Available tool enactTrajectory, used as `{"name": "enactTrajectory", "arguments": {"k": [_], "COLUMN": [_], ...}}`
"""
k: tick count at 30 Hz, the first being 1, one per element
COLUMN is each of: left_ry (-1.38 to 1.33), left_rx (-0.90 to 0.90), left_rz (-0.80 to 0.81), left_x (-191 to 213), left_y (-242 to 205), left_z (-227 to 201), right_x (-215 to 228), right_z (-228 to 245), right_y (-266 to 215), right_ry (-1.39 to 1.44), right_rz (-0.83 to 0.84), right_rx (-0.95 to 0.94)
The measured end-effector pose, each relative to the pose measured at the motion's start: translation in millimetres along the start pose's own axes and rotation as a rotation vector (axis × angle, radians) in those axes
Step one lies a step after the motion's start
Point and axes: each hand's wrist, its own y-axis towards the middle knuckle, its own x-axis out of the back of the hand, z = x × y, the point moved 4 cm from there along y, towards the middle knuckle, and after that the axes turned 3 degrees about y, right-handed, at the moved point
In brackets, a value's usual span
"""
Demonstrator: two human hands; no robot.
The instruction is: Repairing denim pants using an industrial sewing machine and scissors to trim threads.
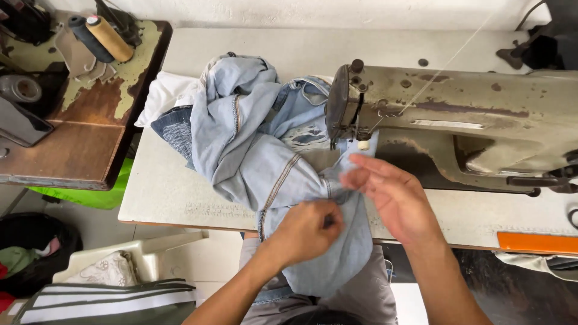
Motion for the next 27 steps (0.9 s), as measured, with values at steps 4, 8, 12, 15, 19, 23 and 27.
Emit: {"name": "enactTrajectory", "arguments": {"k": [4, 8, 12, 15, 19, 23, 27], "left_ry": [0.127, 0.153, 0.072, 0.125, 0.456, 0.673, 0.495], "left_rx": [-0.026, -0.02, 0.002, -0.01, -0.371, -0.618, -0.447], "left_rz": [-0.011, -0.123, -0.218, -0.251, -0.43, -0.595, -0.465], "left_x": [0.1, 2.6, -5.0, -5.3, 49.3, 77.1, 55.2], "left_y": [-20.0, -22.5, -17.9, -17.1, 1.7, 90.6, 183.6], "left_z": [17.1, 27.2, 35.0, 36.3, 22.8, 46.3, 68.4], "right_x": [18.9, -2.1, -13.9, -6.1, 18.6, 14.9, 11.4], "right_z": [-41.9, -51.8, -58.2, -61.0, -58.9, -45.7, -42.4], "right_y": [13.2, 43.0, 68.2, 59.7, 33.3, 28.4, 48.4], "right_ry": [0.015, -0.031, -0.061, -0.03, -0.111, -0.442, -0.569], "right_rz": [-0.138, -0.279, -0.386, -0.481, -0.539, -0.337, -0.352], "right_rx": [0.003, -0.137, -0.136, -0.096, 0.014, 0.286, 0.305]}}
